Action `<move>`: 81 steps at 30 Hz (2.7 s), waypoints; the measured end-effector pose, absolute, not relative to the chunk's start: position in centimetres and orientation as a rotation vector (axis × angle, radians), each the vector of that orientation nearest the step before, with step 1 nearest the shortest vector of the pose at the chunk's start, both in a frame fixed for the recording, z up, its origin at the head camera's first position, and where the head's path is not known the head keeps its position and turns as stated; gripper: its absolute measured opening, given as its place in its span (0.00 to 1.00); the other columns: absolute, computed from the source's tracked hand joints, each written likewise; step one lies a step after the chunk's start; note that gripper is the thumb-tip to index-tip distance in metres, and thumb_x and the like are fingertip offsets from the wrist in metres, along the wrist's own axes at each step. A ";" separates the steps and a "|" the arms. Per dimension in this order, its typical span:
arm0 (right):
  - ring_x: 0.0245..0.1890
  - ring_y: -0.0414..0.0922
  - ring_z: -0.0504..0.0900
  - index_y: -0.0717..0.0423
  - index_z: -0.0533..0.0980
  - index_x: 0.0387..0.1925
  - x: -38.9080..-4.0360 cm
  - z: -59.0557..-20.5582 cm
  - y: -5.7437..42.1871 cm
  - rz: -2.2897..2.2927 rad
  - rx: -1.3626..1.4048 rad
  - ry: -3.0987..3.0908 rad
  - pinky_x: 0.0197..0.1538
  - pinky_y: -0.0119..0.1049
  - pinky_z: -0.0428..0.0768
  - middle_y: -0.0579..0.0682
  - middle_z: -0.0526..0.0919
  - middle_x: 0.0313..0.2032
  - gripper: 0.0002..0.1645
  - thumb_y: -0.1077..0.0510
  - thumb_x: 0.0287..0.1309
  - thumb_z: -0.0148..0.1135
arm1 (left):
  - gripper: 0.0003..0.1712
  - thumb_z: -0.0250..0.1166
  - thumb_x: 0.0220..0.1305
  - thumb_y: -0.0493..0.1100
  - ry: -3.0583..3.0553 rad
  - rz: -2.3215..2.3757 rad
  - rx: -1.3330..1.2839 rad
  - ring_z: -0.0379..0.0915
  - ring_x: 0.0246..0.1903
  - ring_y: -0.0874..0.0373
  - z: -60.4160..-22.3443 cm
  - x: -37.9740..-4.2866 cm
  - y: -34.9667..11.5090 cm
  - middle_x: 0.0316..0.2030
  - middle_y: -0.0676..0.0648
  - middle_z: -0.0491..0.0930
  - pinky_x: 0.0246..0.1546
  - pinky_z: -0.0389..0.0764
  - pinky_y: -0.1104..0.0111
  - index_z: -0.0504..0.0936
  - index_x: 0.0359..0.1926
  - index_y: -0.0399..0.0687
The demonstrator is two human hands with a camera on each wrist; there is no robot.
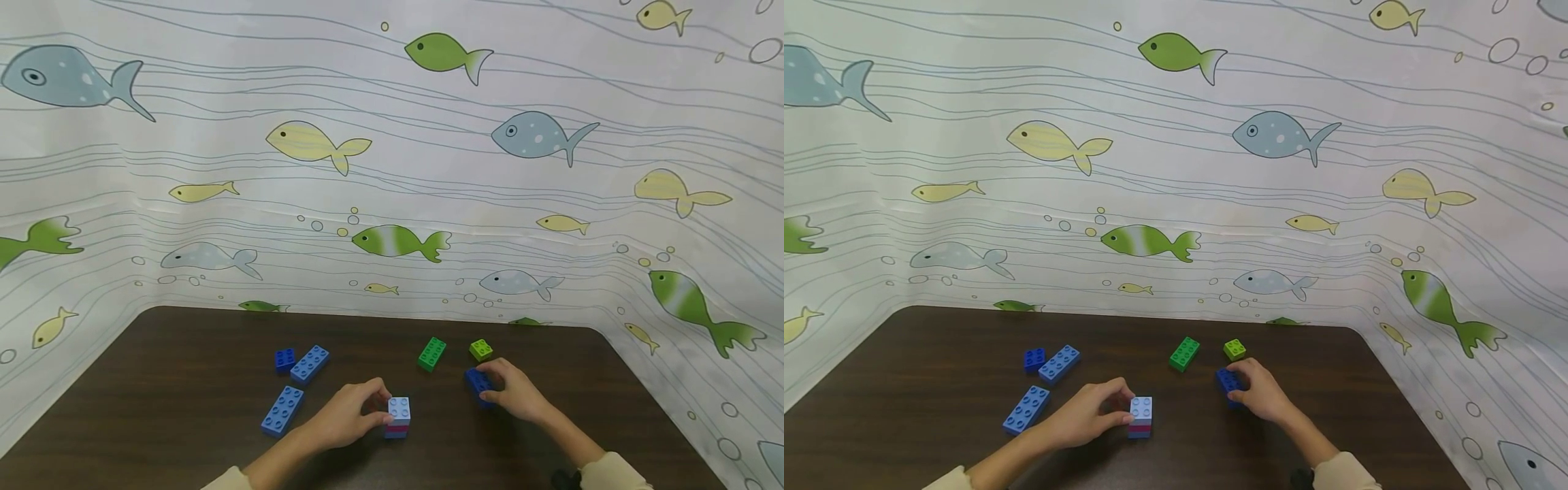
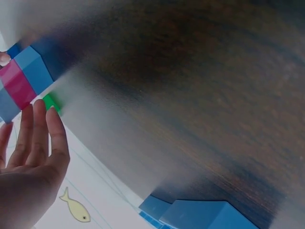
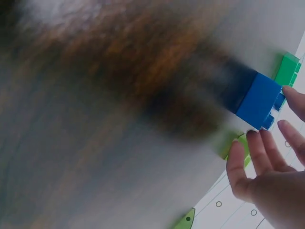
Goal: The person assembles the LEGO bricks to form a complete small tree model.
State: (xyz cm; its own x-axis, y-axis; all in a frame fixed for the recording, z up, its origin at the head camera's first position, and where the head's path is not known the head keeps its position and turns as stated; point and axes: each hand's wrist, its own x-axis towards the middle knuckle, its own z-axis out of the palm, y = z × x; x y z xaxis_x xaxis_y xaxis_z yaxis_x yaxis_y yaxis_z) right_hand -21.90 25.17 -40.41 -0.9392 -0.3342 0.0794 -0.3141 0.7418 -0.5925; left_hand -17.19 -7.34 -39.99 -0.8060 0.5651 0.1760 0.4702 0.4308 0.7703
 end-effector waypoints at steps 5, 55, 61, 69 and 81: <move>0.47 0.57 0.73 0.62 0.72 0.50 -21.9 -40.3 25.7 -1.030 -0.634 2.802 0.46 0.53 0.72 0.55 0.74 0.46 0.25 0.66 0.47 0.66 | 0.11 0.63 0.59 0.45 2.565 1.326 0.928 0.76 0.37 0.56 -39.9 -17.1 -7.4 0.38 0.49 0.80 0.37 0.77 0.64 0.73 0.39 0.47; 0.48 0.51 0.73 0.55 0.72 0.51 -20.6 -36.8 20.0 -1.094 -0.937 2.541 0.47 0.48 0.75 0.52 0.74 0.48 0.22 0.61 0.53 0.64 | 0.10 0.63 0.59 0.45 2.577 1.309 0.918 0.76 0.39 0.52 -40.1 -17.3 -7.4 0.39 0.48 0.79 0.38 0.77 0.63 0.73 0.39 0.48; 0.48 0.48 0.73 0.52 0.72 0.51 -19.6 -36.1 18.1 -1.081 -1.020 2.493 0.48 0.39 0.74 0.49 0.74 0.49 0.21 0.61 0.54 0.63 | 0.10 0.62 0.60 0.46 2.582 1.309 0.933 0.76 0.37 0.56 -40.1 -17.3 -7.4 0.39 0.47 0.80 0.36 0.76 0.66 0.73 0.39 0.48; 0.44 0.42 0.73 0.53 0.71 0.50 -19.0 -36.2 16.9 -1.037 -1.057 2.461 0.46 0.33 0.73 0.47 0.74 0.47 0.20 0.61 0.54 0.63 | 0.10 0.63 0.59 0.44 2.556 1.325 0.935 0.76 0.36 0.59 -40.1 -17.3 -7.4 0.38 0.48 0.80 0.35 0.76 0.67 0.72 0.39 0.48; 0.45 0.41 0.71 0.52 0.71 0.51 -18.9 -36.4 16.4 -0.999 -1.087 2.465 0.48 0.34 0.72 0.46 0.74 0.48 0.20 0.59 0.55 0.62 | 0.10 0.62 0.60 0.44 2.526 1.329 0.920 0.77 0.38 0.57 -40.1 -17.3 -7.4 0.39 0.48 0.79 0.37 0.77 0.66 0.72 0.40 0.48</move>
